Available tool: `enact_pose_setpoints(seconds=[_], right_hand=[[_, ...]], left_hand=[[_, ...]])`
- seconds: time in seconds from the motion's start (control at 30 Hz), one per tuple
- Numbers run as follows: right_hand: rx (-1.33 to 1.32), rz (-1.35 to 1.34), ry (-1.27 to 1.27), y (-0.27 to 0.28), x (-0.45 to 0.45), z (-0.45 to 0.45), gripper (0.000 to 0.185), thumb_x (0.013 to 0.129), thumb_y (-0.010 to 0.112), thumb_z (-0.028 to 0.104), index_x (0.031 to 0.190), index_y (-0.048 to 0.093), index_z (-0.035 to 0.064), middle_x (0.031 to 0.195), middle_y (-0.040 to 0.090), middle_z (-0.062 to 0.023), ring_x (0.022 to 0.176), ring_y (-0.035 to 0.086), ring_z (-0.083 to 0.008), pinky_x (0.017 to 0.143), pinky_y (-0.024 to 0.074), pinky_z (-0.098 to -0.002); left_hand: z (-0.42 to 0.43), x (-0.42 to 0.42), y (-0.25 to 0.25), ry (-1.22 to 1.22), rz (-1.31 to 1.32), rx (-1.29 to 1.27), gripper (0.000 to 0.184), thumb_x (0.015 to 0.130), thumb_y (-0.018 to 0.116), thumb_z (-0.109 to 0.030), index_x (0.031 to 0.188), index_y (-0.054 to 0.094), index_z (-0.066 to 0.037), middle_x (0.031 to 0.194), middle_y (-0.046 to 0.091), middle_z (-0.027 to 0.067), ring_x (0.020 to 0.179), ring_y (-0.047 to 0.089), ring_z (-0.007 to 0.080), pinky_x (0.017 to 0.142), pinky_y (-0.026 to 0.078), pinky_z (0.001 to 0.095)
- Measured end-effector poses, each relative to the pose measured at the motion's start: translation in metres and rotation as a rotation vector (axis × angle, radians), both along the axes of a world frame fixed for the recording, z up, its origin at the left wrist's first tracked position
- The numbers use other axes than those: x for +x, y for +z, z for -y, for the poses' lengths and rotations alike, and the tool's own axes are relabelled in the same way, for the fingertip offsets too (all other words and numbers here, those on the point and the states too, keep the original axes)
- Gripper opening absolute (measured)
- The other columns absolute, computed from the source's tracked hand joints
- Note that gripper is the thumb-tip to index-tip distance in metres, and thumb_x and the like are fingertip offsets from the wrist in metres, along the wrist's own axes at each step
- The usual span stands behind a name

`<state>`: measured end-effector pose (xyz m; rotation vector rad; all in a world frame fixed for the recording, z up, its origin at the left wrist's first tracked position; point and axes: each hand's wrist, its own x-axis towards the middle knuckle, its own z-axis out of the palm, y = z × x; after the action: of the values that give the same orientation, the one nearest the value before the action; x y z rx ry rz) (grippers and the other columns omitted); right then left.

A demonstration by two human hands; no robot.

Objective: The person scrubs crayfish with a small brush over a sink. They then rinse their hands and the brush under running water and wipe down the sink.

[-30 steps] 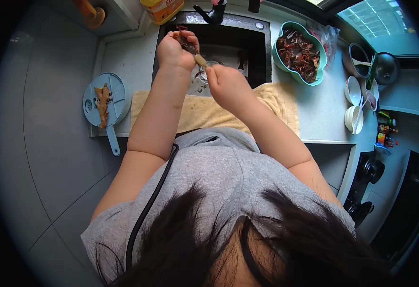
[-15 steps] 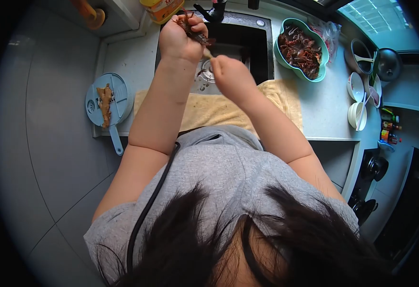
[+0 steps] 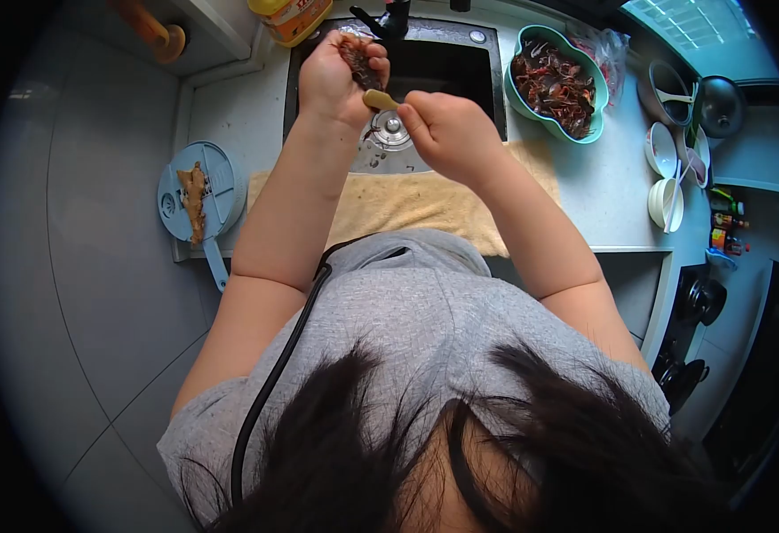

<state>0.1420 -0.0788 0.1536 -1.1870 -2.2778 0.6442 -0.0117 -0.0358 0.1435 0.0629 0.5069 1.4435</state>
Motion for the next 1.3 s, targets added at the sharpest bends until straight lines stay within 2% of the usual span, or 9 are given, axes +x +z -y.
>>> enact_pose_setpoints(seconds=[0.37, 0.5, 0.63, 0.77, 0.83, 0.97, 1.0, 1.17, 1.3], right_hand=[[0.085, 0.134, -0.005, -0.005, 0.000, -0.013, 0.027, 0.085, 0.043, 0.028, 0.072, 0.052, 0.0057, 0.064, 0.056, -0.0147, 0.062, 0.056, -0.0333, 0.056, 0.0438, -0.0431], [0.088, 0.133, 0.015, -0.009, -0.004, -0.013, 0.027, 0.085, 0.042, 0.027, 0.072, 0.052, 0.0056, 0.065, 0.057, -0.0158, 0.062, 0.056, -0.0348, 0.057, 0.0439, -0.0443], [-0.086, 0.145, 0.009, -0.009, -0.004, 0.002, 0.025, 0.085, 0.044, 0.023, 0.070, 0.050, 0.0038, 0.061, 0.053, -0.0159, 0.062, 0.053, -0.0332, 0.056, 0.0414, -0.0424], [-0.054, 0.068, -0.011, -0.013, -0.012, -0.007, 0.028, 0.086, 0.040, 0.025, 0.074, 0.053, 0.0036, 0.067, 0.056, -0.0166, 0.067, 0.055, -0.0349, 0.061, 0.0425, -0.0443], [-0.077, -0.031, -0.064, -0.011, -0.017, -0.015, 0.028, 0.085, 0.041, 0.024, 0.074, 0.053, 0.0025, 0.068, 0.057, -0.0173, 0.068, 0.055, -0.0355, 0.062, 0.0424, -0.0440], [-0.171, 0.047, -0.027, -0.010, -0.013, 0.003, 0.029, 0.085, 0.041, 0.025, 0.072, 0.053, 0.0018, 0.070, 0.057, -0.0181, 0.071, 0.055, -0.0356, 0.065, 0.0421, -0.0445], [-0.137, 0.018, -0.027, -0.014, -0.011, 0.006, 0.028, 0.085, 0.044, 0.023, 0.071, 0.052, 0.0005, 0.067, 0.055, -0.0191, 0.066, 0.053, -0.0358, 0.059, 0.0418, -0.0414], [-0.145, -0.041, -0.073, -0.015, -0.014, -0.008, 0.027, 0.084, 0.045, 0.023, 0.071, 0.053, 0.0012, 0.068, 0.055, -0.0185, 0.066, 0.053, -0.0360, 0.058, 0.0417, -0.0422], [-0.214, 0.075, -0.027, -0.012, -0.012, 0.007, 0.031, 0.085, 0.040, 0.025, 0.071, 0.055, 0.0015, 0.073, 0.058, -0.0188, 0.072, 0.055, -0.0361, 0.066, 0.0423, -0.0448]], left_hand=[[-0.005, -0.011, -0.024, -0.202, 0.115, -0.075, 0.018, 0.088, 0.035, -0.015, 0.077, 0.041, -0.002, 0.071, 0.046, 0.0069, 0.060, 0.048, 0.0144, 0.052, 0.044, 0.0233], [-0.004, -0.005, -0.020, -0.139, 0.061, -0.160, 0.018, 0.088, 0.035, -0.013, 0.075, 0.043, -0.003, 0.069, 0.047, 0.0058, 0.060, 0.049, 0.0134, 0.052, 0.046, 0.0228], [0.001, -0.002, -0.018, 0.102, -0.049, -0.256, 0.019, 0.089, 0.034, -0.013, 0.075, 0.043, -0.002, 0.069, 0.047, 0.0061, 0.061, 0.050, 0.0143, 0.052, 0.048, 0.0229], [0.009, 0.009, -0.022, 0.075, -0.104, -0.111, 0.019, 0.089, 0.033, -0.013, 0.076, 0.042, -0.003, 0.071, 0.047, 0.0069, 0.063, 0.050, 0.0159, 0.055, 0.048, 0.0241], [0.010, 0.015, -0.020, 0.071, -0.086, -0.227, 0.019, 0.088, 0.033, -0.012, 0.074, 0.042, -0.003, 0.073, 0.048, 0.0074, 0.063, 0.049, 0.0163, 0.056, 0.048, 0.0247], [0.001, -0.003, -0.030, 0.114, -0.039, -0.284, 0.021, 0.089, 0.032, -0.013, 0.076, 0.043, -0.002, 0.072, 0.050, 0.0092, 0.062, 0.052, 0.0175, 0.055, 0.049, 0.0255], [0.001, -0.006, -0.027, 0.138, -0.048, -0.251, 0.022, 0.089, 0.032, -0.014, 0.077, 0.044, -0.001, 0.071, 0.051, 0.0096, 0.062, 0.052, 0.0178, 0.054, 0.049, 0.0255], [0.004, 0.006, -0.021, 0.143, -0.113, -0.243, 0.025, 0.090, 0.030, -0.014, 0.076, 0.044, 0.000, 0.069, 0.050, 0.0093, 0.061, 0.052, 0.0182, 0.053, 0.049, 0.0254], [-0.006, -0.013, -0.030, 0.199, 0.017, -0.201, 0.024, 0.090, 0.030, -0.013, 0.075, 0.044, 0.000, 0.068, 0.050, 0.0089, 0.060, 0.051, 0.0180, 0.055, 0.049, 0.0258]])
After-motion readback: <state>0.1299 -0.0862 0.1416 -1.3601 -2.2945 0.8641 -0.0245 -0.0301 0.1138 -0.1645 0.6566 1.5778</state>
